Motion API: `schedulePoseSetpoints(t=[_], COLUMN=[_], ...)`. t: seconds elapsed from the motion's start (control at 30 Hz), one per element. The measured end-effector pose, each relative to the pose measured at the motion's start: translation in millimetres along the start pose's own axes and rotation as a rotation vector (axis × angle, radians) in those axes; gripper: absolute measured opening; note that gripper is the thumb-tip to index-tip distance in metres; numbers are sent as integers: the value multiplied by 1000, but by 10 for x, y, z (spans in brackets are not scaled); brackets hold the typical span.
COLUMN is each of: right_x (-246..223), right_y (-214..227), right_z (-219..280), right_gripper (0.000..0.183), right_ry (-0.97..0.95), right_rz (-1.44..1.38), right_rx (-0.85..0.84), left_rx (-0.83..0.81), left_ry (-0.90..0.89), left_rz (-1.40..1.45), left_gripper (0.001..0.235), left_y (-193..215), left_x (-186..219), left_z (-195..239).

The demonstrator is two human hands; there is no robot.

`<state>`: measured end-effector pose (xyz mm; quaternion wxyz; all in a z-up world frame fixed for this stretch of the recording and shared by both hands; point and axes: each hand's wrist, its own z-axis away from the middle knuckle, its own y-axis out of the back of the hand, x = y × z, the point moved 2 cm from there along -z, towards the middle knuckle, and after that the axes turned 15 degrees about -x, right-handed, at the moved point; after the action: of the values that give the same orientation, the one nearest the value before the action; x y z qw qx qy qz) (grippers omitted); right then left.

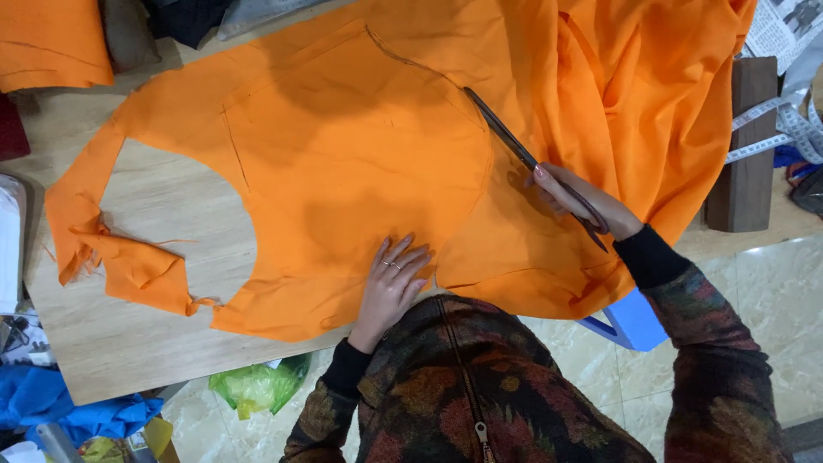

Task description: Smoothing and cutting orange fabric along a marked pattern using tailor scissors.

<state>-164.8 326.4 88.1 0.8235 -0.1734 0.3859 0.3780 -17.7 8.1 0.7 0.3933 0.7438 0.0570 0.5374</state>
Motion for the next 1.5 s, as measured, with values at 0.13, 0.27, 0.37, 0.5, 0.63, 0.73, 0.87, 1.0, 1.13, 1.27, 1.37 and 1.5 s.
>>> schedulePoseSetpoints(t=[0.13,0.27,0.37,0.5,0.63,0.73,0.87,1.0,1.13,1.27,1.37,1.5], right_x=[82,128,177,271,65,-41,-121,-240,-50,19,-114,-175], right_y=[118,174,224,343,364,388,441,446,578,668,651,736], right_z=[-118,-181,-197,-233,-208,-241,-309,-321,-412,-439,-414,-526], right_gripper=[57,55,57,63,62,62,62,60,59,60,57,58], right_ry=[63,40,-44,-98,-99,-99,-93,-89,-79,-82,-66,-35], right_rz=[-52,-52,4,70,68,68,125,117,207,277,274,282], right_rx=[-42,-58,-23,-7,-44,-67,-86,-110,-91,-89,-106,-127], left_rx=[7,7,6,-1,35,42,67,72,86,97,94,84], left_ry=[7,22,21,33,26,26,22,29,33,35,36,41], left_rz=[-6,-5,1,7,-10,-20,-13,-9,-16,-22,-16,-20], left_gripper=[39,38,38,37,37,38,39,40,40,41,40,39], left_y=[-1,-4,-8,-27,-24,-31,-22,10,-12,-9,-13,-14], left_x=[-14,-45,-56,-81,-95,-104,-113,-102,-113,-127,-128,-132], left_z=[1,8,3,5,-16,-18,-8,-20,-24,-27,-14,-1])
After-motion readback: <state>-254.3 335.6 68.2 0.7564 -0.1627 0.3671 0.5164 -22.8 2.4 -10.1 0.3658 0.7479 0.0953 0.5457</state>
